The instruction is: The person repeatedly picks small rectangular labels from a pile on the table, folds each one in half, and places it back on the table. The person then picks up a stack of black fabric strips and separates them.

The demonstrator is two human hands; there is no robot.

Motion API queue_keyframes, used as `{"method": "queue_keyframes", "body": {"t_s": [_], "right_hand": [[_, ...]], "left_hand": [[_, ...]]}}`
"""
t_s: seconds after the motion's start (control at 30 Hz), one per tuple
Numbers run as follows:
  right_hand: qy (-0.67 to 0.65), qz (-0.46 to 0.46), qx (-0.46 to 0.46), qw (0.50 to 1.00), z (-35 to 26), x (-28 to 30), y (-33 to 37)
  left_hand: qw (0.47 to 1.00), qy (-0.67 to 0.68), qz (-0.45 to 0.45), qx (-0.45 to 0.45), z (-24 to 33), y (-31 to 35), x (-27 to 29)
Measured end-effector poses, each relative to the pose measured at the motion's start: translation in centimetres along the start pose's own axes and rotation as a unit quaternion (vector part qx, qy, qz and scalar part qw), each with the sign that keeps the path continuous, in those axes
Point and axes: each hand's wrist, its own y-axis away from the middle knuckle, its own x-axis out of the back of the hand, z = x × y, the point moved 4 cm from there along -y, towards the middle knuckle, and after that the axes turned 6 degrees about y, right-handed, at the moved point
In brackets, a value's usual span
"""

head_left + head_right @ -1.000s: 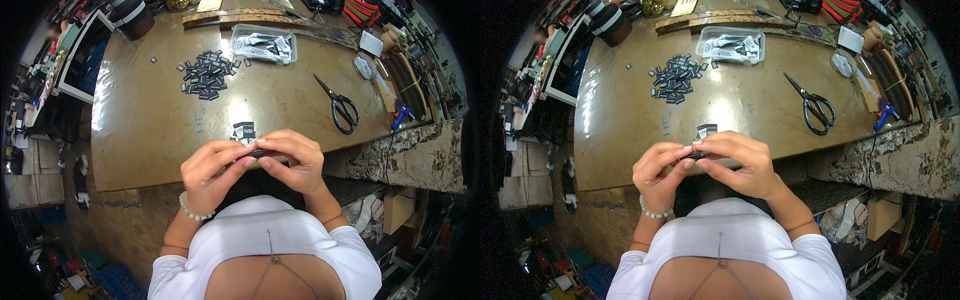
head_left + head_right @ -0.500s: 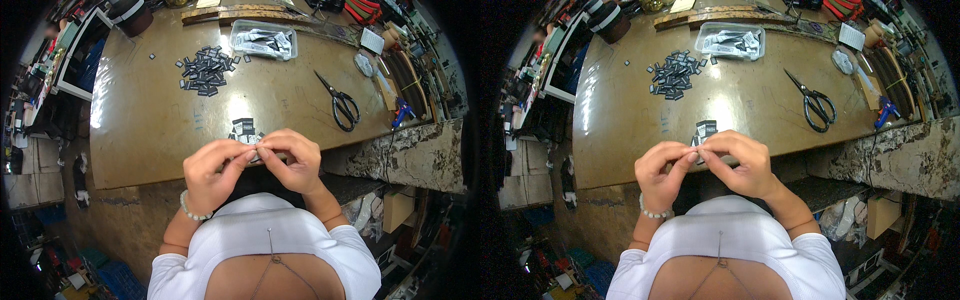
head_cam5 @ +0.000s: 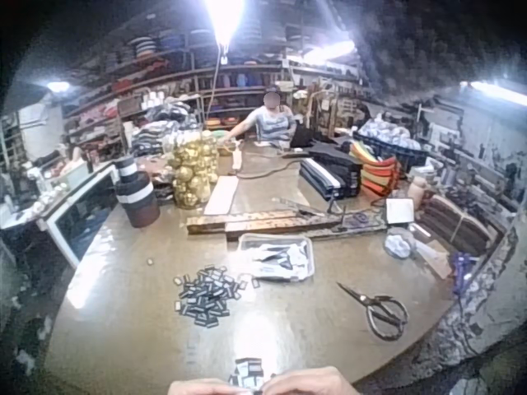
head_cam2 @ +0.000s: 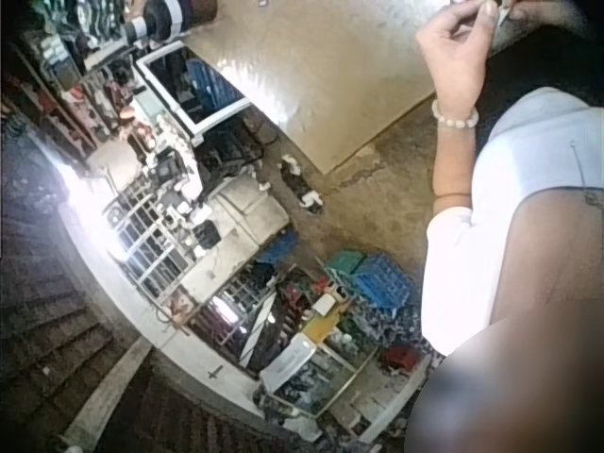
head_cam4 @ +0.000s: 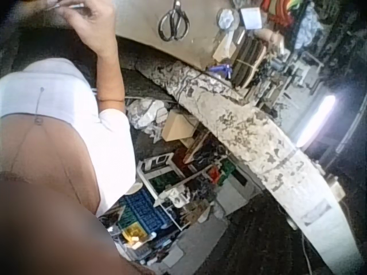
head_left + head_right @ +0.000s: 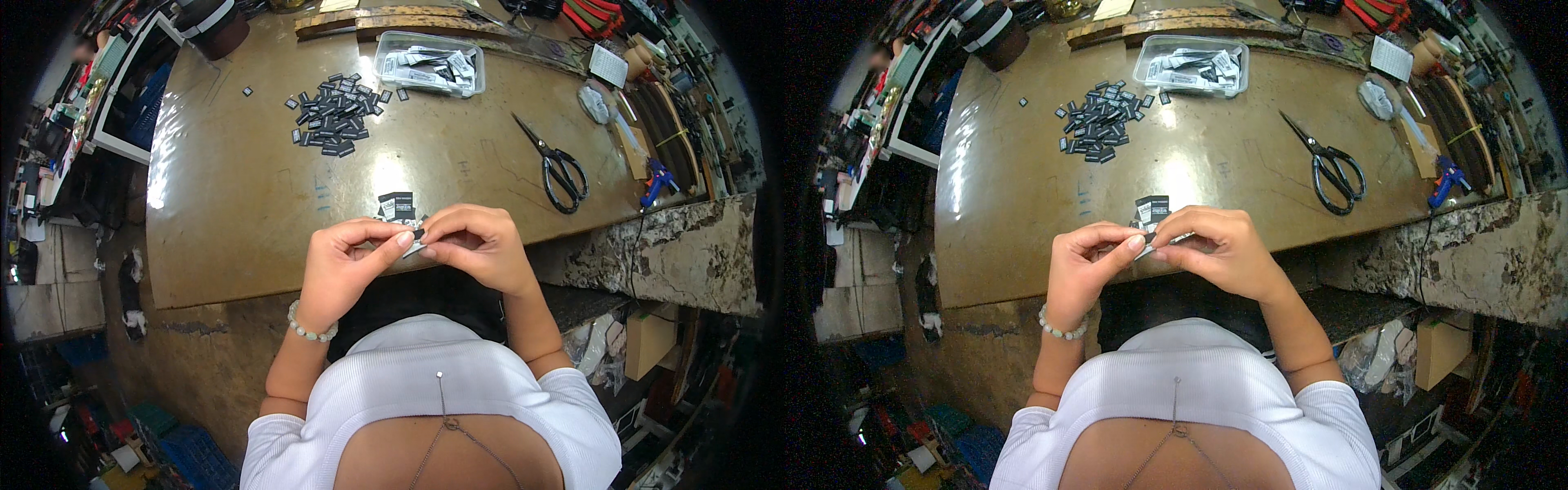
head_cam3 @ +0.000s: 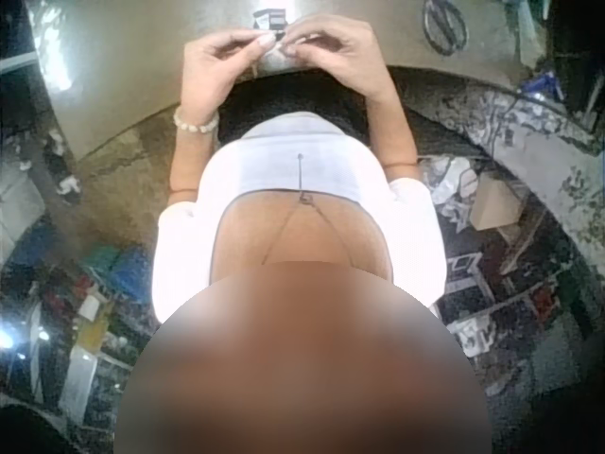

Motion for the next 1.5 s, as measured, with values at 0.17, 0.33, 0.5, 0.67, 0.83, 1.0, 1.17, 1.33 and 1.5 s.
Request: {"method": "queue_keyframes", "body": {"t_s": [0.17, 0.33, 0.5, 0.67, 0.83, 1.0, 1.17, 1.33, 1.5], "right_hand": [[-0.105, 0.059, -0.048, 0.992, 0.8, -0.4, 0.2], [-0.121, 0.076, -0.044, 0.989, 0.6, -0.4, 0.4], [-0.127, 0.079, -0.047, 0.988, 0.5, -0.5, 0.4], [-0.125, 0.09, -0.053, 0.987, 0.5, -0.6, 0.3], [-0.135, 0.1, -0.075, 0.983, 0.8, -0.8, 0.3], [-0.132, 0.109, -0.086, 0.982, 1.2, -1.0, 0.2], [-0.17, 0.117, -0.067, 0.976, 1.3, -1.1, 0.2], [-0.164, 0.107, -0.081, 0.977, 1.4, -1.1, 0.2], [-0.206, 0.125, -0.07, 0.968, 1.5, -1.7, -0.1]], "left_hand": [[0.997, -0.03, 0.032, -0.066, 0.5, 0.3, -0.5], [0.99, -0.108, 0.045, -0.076, 0.2, 0.4, -0.8], [0.989, -0.103, 0.045, -0.098, 0.2, 0.2, -0.8], [0.995, -0.048, 0.045, -0.078, 0.1, 0.2, -0.8], [0.996, -0.02, 0.052, -0.067, 0.0, 0.1, -0.7], [0.997, -0.012, 0.058, -0.045, -0.1, 0.0, -0.6], [0.998, 0.004, 0.06, -0.026, -0.3, -0.1, -0.5], [0.996, -0.019, 0.062, -0.069, -0.3, -0.2, -0.5], [0.994, 0.006, 0.092, -0.066, -0.8, -0.2, -0.5]]}}
